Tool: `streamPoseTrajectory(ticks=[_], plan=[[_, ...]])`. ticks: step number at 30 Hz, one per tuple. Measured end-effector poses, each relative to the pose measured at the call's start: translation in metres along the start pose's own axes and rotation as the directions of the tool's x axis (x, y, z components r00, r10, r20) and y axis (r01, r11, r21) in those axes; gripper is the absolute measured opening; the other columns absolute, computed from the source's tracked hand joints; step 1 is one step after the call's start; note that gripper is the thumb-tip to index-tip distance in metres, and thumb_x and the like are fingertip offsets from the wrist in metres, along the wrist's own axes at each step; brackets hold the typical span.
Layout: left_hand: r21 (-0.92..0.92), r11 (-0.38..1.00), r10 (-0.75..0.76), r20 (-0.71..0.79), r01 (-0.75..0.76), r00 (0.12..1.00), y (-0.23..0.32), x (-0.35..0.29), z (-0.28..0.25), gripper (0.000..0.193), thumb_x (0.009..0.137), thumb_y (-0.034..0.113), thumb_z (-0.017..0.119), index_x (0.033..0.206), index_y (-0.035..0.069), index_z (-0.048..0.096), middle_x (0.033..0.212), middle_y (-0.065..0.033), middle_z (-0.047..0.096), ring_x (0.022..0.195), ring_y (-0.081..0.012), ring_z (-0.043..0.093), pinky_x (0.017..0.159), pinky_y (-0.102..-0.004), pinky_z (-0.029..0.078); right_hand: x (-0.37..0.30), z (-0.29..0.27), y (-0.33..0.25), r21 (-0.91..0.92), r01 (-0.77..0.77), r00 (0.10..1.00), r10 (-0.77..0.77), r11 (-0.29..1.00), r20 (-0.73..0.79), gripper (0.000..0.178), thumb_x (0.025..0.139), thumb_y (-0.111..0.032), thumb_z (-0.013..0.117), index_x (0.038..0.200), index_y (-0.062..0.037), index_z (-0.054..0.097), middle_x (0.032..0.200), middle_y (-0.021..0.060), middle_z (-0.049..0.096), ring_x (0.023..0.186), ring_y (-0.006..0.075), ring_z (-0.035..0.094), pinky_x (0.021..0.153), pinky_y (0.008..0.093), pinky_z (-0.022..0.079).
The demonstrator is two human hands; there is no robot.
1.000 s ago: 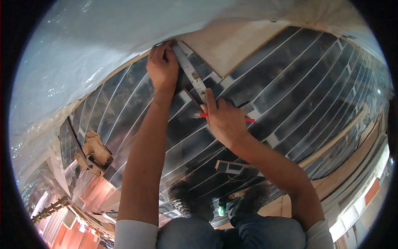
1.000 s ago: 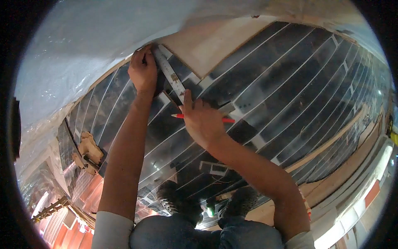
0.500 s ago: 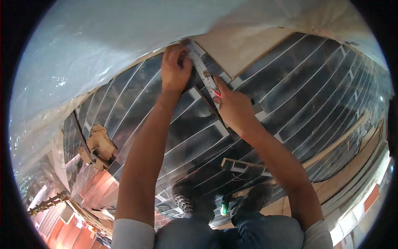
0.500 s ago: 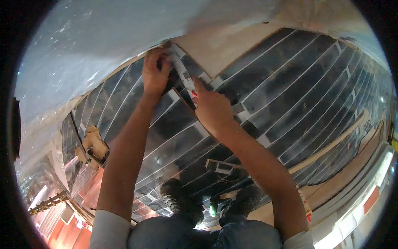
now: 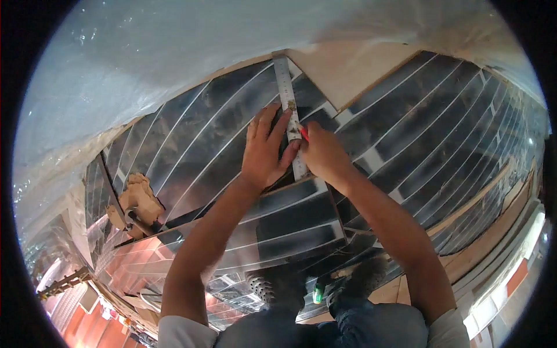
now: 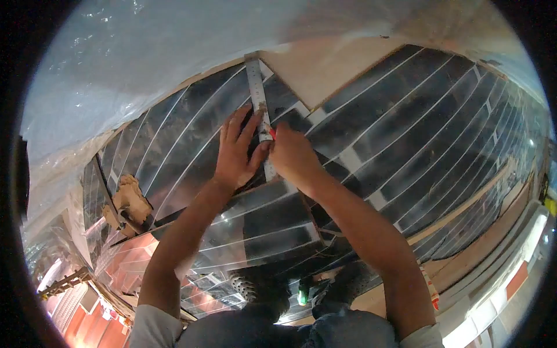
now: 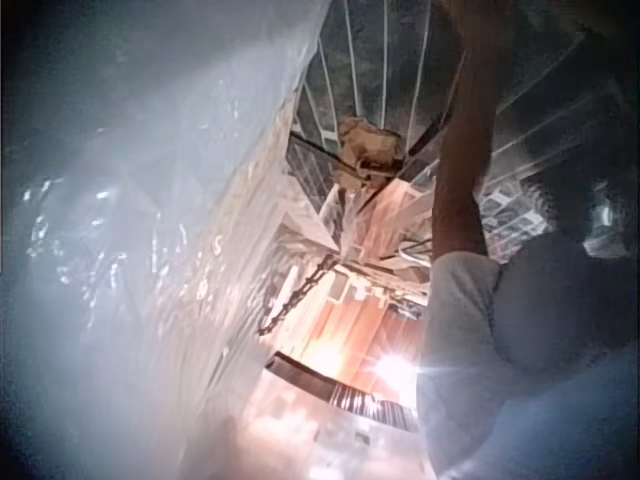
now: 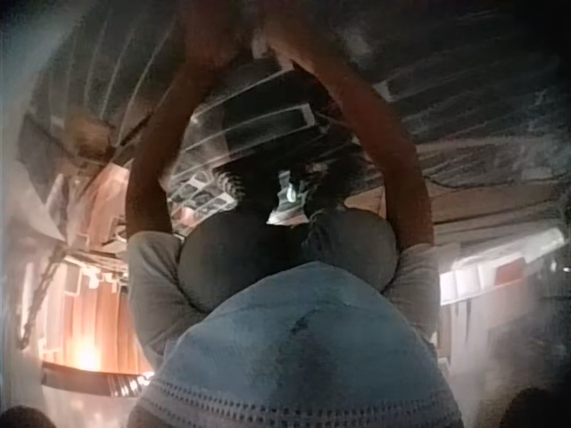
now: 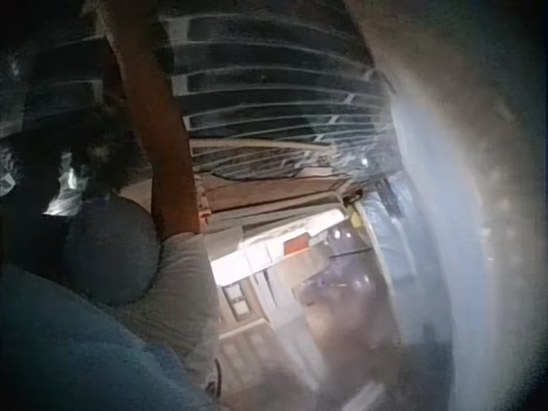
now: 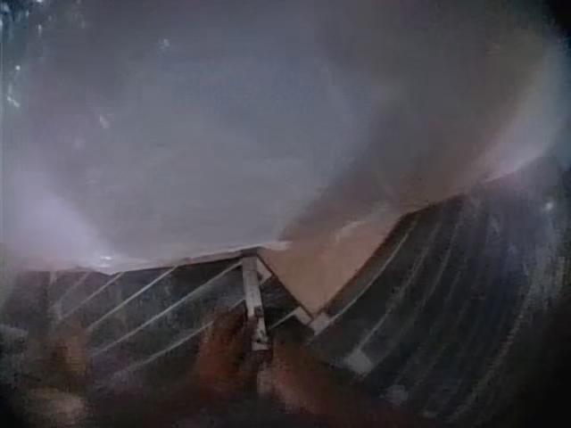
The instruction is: The person measures and marks dark panels on a wall using a ruler, pencil, and a wooden guide, then carries a panel to a table saw and marks it again for cutting before hammering a piece of wood on the wall.
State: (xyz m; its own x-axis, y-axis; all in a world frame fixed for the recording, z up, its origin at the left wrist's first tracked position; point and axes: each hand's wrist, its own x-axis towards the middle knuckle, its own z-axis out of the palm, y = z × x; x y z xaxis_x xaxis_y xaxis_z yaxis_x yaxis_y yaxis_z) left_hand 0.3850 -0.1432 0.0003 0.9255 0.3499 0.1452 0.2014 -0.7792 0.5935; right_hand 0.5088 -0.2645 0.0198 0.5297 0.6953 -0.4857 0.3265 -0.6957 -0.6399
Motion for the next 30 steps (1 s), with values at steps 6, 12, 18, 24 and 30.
streamPoseTrajectory(ticks=[6, 12, 18, 24, 30], plan=[[0.103, 0.995, -0.011, 0.04, 0.006, 0.999, -0.005, 0.002, 0.008, 0.057, 0.089, 0.02, 0.065, 0.143, 0.003, 0.052, 0.15, -0.0197, 0.043, 0.141, -0.04, 0.037, 0.119, -0.048, 0.031, 0.003, -0.002, 0.0, 0.119, -0.064, 0.998, 0.063, 0.991, 0.011, 0.034, 0.093, -0.027, 0.069, 0.101, 0.0049, 0.058, 0.094, 0.0302, 0.067, 0.097, 0.0492, 0.064, 0.081, 0.0538, 0.051], [0.095, 0.995, 0.003, 0.044, -0.007, 0.999, -0.003, 0.004, 0.003, 0.056, 0.088, 0.019, 0.064, 0.141, 0.002, 0.053, 0.15, -0.0206, 0.044, 0.141, -0.041, 0.037, 0.121, -0.0489, 0.029, 0.007, -0.011, -0.006, 0.046, -0.11, 0.992, 0.107, 0.993, 0.073, 0.04, 0.092, -0.034, 0.071, 0.1, 0.0032, 0.06, 0.095, 0.0294, 0.068, 0.096, 0.0482, 0.065, 0.08, 0.053, 0.052], [0.092, 0.996, 0.014, 0.015, -0.016, 1.0, -0.005, 0.002, 0.003, 0.056, 0.088, 0.019, 0.063, 0.141, 0.002, 0.053, 0.149, -0.0207, 0.045, 0.14, -0.041, 0.039, 0.121, -0.05, 0.029, 0.004, -0.006, -0.004, -0.012, -0.037, 0.999, 0.037, 0.999, -0.004, 0.041, 0.093, -0.036, 0.07, 0.101, 0.0029, 0.06, 0.095, 0.0289, 0.068, 0.096, 0.0476, 0.065, 0.08, 0.0529, 0.052], [0.08, 0.996, 0.034, -0.004, -0.033, 0.999, -0.003, 0.004, 0.006, 0.056, 0.089, 0.018, 0.064, 0.141, 0.001, 0.053, 0.148, -0.0212, 0.046, 0.141, -0.0409, 0.039, 0.12, -0.0508, 0.029, -0.001, -0.007, -0.002, -0.033, -0.01, 0.999, 0.008, 0.999, -0.048, 0.042, 0.094, -0.038, 0.068, 0.1, 0.0027, 0.06, 0.093, 0.0288, 0.068, 0.095, 0.0469, 0.066, 0.08, 0.0532, 0.052], [-0.002, 1.0, -0.03, -0.13, 0.03, 0.991, -0.01, 0.005, 0.01, 0.051, 0.089, 0.015, 0.065, 0.138, 0.003, 0.056, 0.147, -0.0204, 0.047, 0.137, -0.0419, 0.042, 0.115, -0.051, 0.035, 0.002, -0.001, 0.007, -0.037, 0.036, 0.998, -0.038, 0.999, -0.055, 0.041, 0.092, -0.036, 0.07, 0.099, 0.0027, 0.06, 0.091, 0.0275, 0.069, 0.093, 0.047, 0.066, 0.08, 0.0534, 0.052]])
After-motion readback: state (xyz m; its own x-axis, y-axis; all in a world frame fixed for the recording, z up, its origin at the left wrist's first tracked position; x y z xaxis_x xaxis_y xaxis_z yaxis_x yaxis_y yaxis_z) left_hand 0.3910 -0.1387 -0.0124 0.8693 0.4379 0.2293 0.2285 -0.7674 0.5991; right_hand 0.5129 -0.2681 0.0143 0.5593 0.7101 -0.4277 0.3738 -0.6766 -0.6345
